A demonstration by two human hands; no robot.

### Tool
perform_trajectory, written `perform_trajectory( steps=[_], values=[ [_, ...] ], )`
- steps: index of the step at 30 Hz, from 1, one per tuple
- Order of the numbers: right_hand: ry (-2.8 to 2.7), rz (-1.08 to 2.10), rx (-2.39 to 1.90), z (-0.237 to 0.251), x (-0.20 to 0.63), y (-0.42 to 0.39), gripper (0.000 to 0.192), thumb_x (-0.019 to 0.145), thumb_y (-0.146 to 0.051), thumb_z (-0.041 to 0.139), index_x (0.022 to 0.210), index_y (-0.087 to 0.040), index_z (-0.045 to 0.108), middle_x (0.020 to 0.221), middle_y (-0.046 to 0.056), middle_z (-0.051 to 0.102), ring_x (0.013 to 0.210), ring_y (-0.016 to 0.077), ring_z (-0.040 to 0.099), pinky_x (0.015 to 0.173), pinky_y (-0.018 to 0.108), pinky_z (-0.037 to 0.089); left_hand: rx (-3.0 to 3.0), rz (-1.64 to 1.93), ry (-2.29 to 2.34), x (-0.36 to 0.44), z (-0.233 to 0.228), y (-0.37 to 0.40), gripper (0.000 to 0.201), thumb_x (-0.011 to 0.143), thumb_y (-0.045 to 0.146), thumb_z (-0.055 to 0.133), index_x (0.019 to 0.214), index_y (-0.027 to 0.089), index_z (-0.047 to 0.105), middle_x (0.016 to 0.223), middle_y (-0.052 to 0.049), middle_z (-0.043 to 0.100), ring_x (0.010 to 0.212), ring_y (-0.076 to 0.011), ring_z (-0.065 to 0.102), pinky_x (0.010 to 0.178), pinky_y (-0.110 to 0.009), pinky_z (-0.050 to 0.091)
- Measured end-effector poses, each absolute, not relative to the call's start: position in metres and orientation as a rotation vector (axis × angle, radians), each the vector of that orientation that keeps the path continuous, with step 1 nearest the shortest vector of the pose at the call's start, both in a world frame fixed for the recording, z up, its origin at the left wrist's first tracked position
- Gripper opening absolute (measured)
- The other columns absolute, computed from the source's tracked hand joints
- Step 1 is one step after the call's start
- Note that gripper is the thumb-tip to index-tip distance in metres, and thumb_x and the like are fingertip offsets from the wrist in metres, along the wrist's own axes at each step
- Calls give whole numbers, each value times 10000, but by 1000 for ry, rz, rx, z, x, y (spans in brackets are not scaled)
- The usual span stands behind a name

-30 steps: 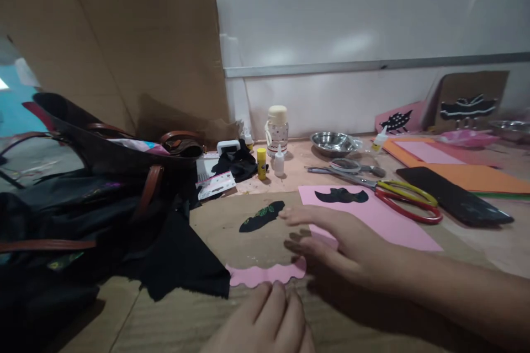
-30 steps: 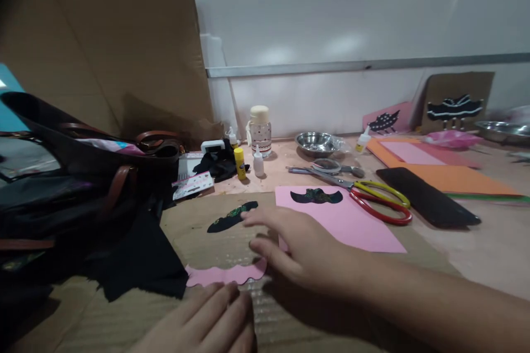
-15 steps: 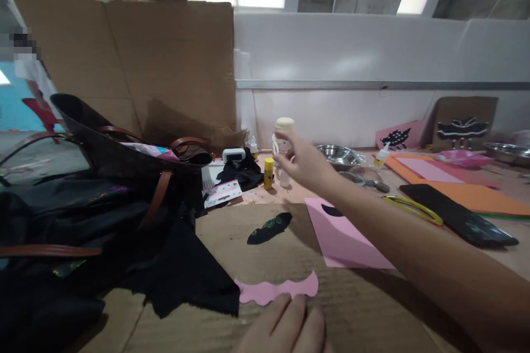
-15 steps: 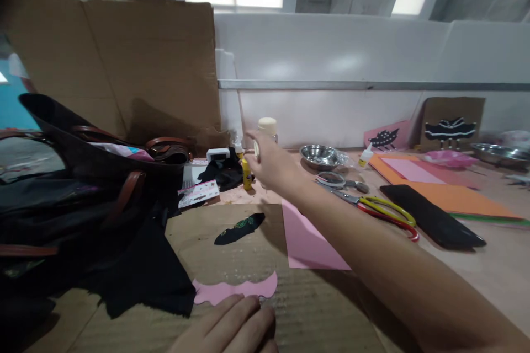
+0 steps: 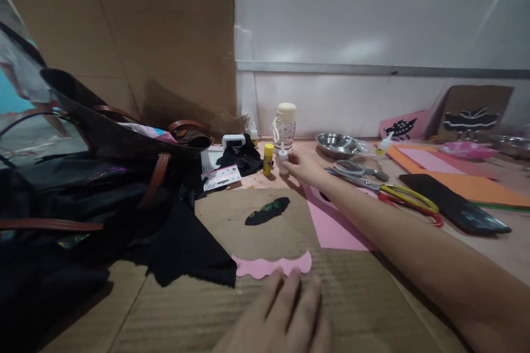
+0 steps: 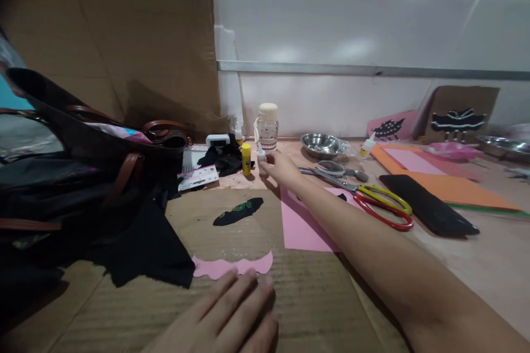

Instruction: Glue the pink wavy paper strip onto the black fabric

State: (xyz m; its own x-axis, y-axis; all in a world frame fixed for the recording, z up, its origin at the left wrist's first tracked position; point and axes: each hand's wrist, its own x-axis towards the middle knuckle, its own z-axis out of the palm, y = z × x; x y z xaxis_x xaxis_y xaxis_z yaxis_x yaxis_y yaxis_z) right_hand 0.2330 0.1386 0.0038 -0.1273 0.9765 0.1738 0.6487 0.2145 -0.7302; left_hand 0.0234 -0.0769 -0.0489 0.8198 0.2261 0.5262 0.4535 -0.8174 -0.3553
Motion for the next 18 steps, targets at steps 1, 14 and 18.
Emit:
perform_trajectory(
  steps=[1,14,18],
  values=[
    [-1821,663,-1497,5,234,139,334,1008,-353,655,1295,-183,633,1306,105,653,1086,249,680,911,461,595,-2506,-577,-537,24,-45,-77,241,1060,219,485,1218,182,662,1251,-64,760,1008,-238,765,878,-358,604],
    [-1720,749,-1168,36,233,57,403,923,-503,700,1235,-248,704,1000,42,696,685,152,580,661,313,493,-2638,-747,-512,33,-55,-67,270,1098,270,438,1251,216,653,1320,-36,717,1205,-227,675,1066,-373,498],
    [-1700,993,-1052,29,226,41,382,831,-564,789,1019,-236,739,926,14,678,715,147,563,647,283,438,-2575,-723,-513,33,-42,-72,260,1076,236,492,1272,257,662,1327,12,710,1208,-211,655,1040,-374,510]
  ],
)
